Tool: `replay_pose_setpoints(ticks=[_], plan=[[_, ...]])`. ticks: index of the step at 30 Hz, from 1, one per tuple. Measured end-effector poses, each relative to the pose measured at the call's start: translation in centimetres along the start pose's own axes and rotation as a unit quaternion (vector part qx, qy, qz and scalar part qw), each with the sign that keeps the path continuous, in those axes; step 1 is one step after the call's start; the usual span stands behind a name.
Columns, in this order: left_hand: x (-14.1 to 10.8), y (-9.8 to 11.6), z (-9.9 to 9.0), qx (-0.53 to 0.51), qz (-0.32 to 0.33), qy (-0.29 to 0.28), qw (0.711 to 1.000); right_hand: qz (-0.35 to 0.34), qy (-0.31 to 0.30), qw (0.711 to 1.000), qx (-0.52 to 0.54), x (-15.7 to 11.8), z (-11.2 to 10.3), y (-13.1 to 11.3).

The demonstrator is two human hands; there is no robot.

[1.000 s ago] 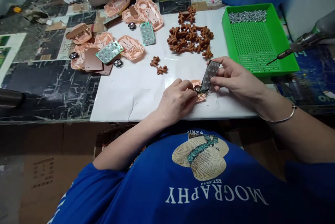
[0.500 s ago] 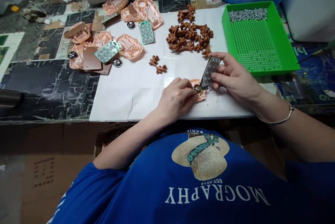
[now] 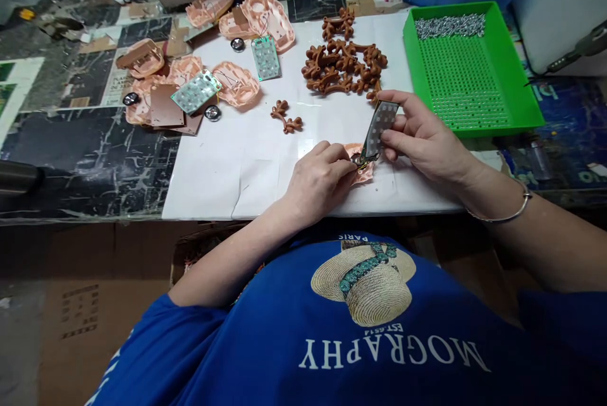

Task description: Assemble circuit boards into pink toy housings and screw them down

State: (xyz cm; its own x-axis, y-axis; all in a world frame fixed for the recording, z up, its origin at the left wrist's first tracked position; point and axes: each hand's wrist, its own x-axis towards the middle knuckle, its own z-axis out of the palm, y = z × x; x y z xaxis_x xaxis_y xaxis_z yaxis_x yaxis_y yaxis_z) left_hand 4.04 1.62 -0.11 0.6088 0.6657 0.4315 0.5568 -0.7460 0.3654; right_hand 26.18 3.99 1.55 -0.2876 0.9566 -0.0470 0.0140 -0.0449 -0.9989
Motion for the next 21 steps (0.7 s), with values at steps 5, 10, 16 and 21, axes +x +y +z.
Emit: replay_pose_setpoints(ticks=[5, 10, 16, 21], plan=[[0.2, 0.1, 0.3, 0.004, -0.03, 0.021, 0.999, -0.023, -0.035, 0.998, -0.043, 0.1, -0.4, -0.3], [0.3, -0.1, 0.4, -0.009, -0.029, 0.021, 0.999, 0.003, -0.059, 0.996, -0.062, 0.7, -0.5, -1.2], [0.3, -0.8, 0.2, -0.001, 0.011, 0.017, 1.0, -0.017, -0.144, 0.987, -0.075, 1.7, -0.9, -1.1], [0.3, -1.0, 0.2, 0.017, 0.036, 0.025, 0.999, -0.052, -0.176, 0.979, -0.085, 1.9, -0.8, -0.6]])
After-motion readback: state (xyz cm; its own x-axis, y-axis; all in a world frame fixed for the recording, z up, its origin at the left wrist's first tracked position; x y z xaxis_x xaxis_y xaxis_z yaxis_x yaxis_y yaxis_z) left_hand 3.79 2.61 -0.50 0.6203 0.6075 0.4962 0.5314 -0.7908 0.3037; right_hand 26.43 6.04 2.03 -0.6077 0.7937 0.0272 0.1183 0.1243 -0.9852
